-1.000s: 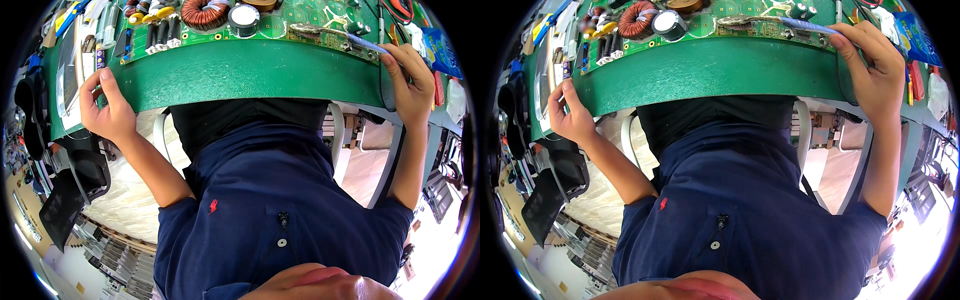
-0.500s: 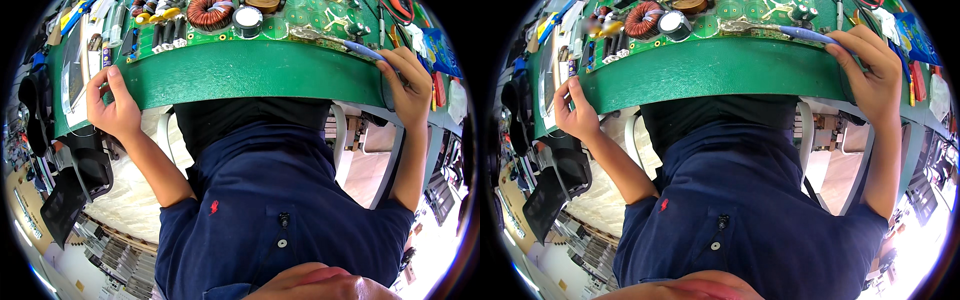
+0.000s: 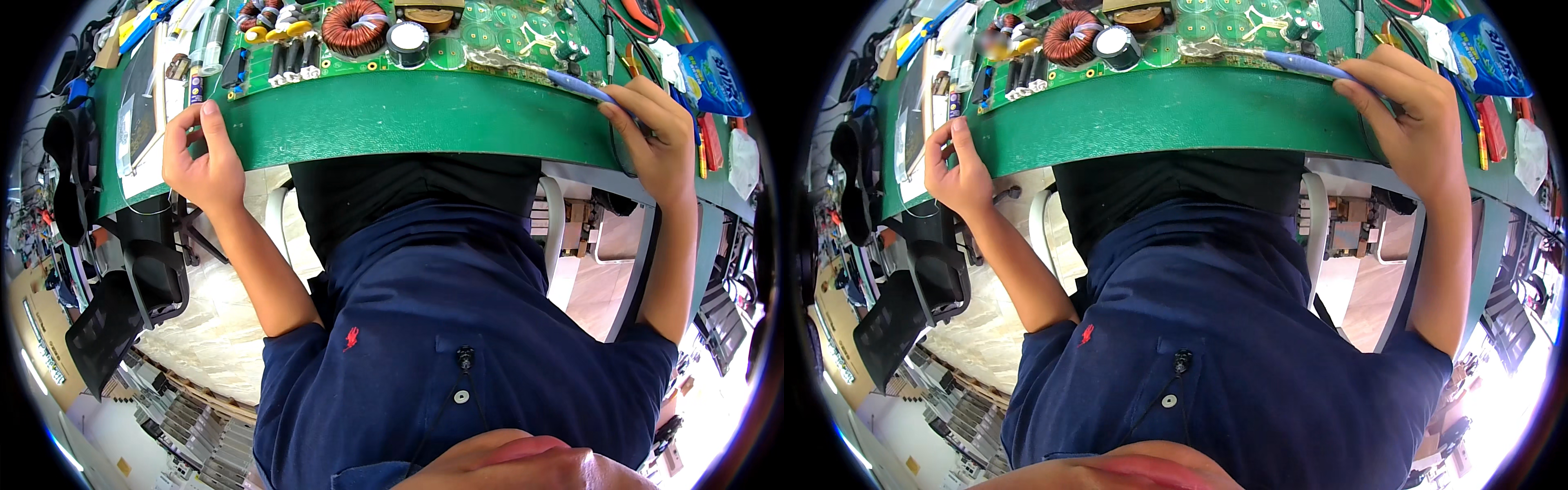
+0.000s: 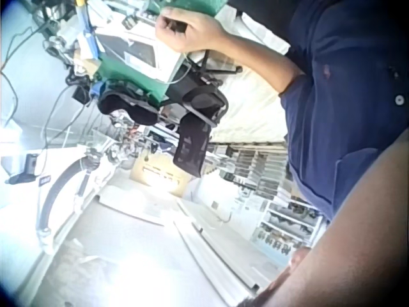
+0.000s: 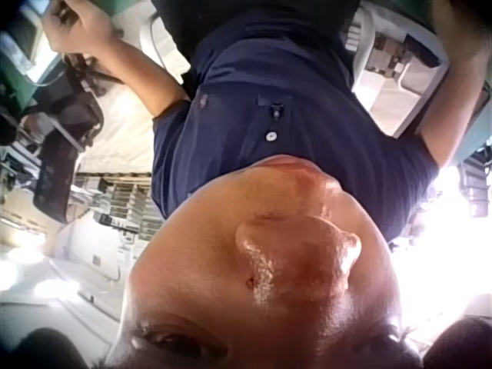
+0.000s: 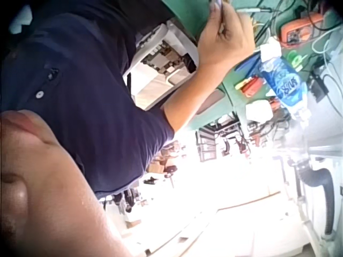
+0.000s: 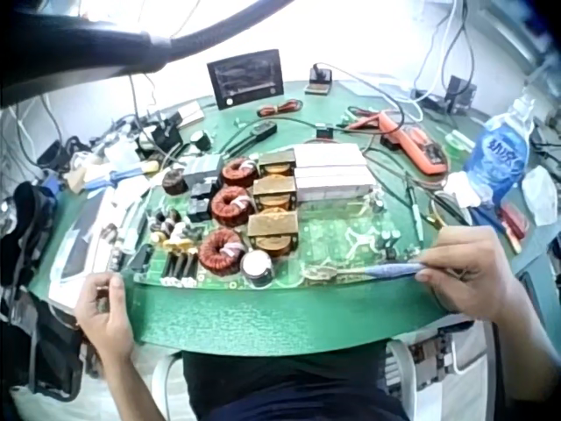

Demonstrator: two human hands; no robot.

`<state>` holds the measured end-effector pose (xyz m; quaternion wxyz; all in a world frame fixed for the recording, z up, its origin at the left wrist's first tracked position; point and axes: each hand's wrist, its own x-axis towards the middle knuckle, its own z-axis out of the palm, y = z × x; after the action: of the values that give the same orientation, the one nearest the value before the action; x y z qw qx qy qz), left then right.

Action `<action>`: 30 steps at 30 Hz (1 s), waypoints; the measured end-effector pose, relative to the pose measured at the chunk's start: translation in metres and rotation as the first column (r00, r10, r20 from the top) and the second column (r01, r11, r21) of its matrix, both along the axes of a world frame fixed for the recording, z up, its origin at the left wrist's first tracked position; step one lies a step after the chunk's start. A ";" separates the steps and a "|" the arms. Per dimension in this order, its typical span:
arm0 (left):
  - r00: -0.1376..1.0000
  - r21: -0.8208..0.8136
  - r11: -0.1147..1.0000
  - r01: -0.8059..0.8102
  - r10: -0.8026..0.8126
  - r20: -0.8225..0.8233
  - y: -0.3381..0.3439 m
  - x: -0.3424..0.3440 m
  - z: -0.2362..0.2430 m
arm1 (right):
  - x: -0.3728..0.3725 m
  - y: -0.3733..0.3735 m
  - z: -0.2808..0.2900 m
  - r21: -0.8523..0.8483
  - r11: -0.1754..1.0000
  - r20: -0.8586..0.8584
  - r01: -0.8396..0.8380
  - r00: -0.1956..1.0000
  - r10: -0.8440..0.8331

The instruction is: The person solders a wire onto a circuit board using a soldering iron and solder wire, then brushes the board with a small brush.

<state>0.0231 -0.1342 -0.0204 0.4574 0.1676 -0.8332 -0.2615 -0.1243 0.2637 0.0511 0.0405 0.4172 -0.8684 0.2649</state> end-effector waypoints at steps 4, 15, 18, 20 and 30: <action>1.000 -0.016 1.000 0.007 -0.007 -0.005 0.001 -0.002 0.000 | 0.000 0.001 -0.002 0.003 1.000 -0.026 -0.014 1.000 0.014; 0.999 -0.023 1.000 0.022 -0.021 0.029 -0.002 0.002 0.001 | 0.000 -0.004 -0.002 -0.015 0.998 -0.066 -0.054 0.996 0.052; 1.000 -0.009 1.000 0.028 -0.028 0.010 -0.001 0.001 0.000 | -0.001 0.000 0.001 0.007 1.000 -0.040 -0.025 0.999 0.025; 0.999 -0.013 0.999 0.036 -0.036 -0.004 0.000 0.000 0.000 | -0.002 0.004 0.000 0.005 1.000 -0.028 -0.029 0.999 0.029; 0.999 -0.033 0.999 0.036 -0.035 0.023 -0.002 0.001 -0.001 | -0.005 0.008 0.001 0.028 0.999 -0.036 -0.027 0.999 0.028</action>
<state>0.0243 -0.1363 -0.0210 0.4461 0.1478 -0.8455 -0.2537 -0.1292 0.2715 0.0516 0.0469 0.4345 -0.8652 0.2458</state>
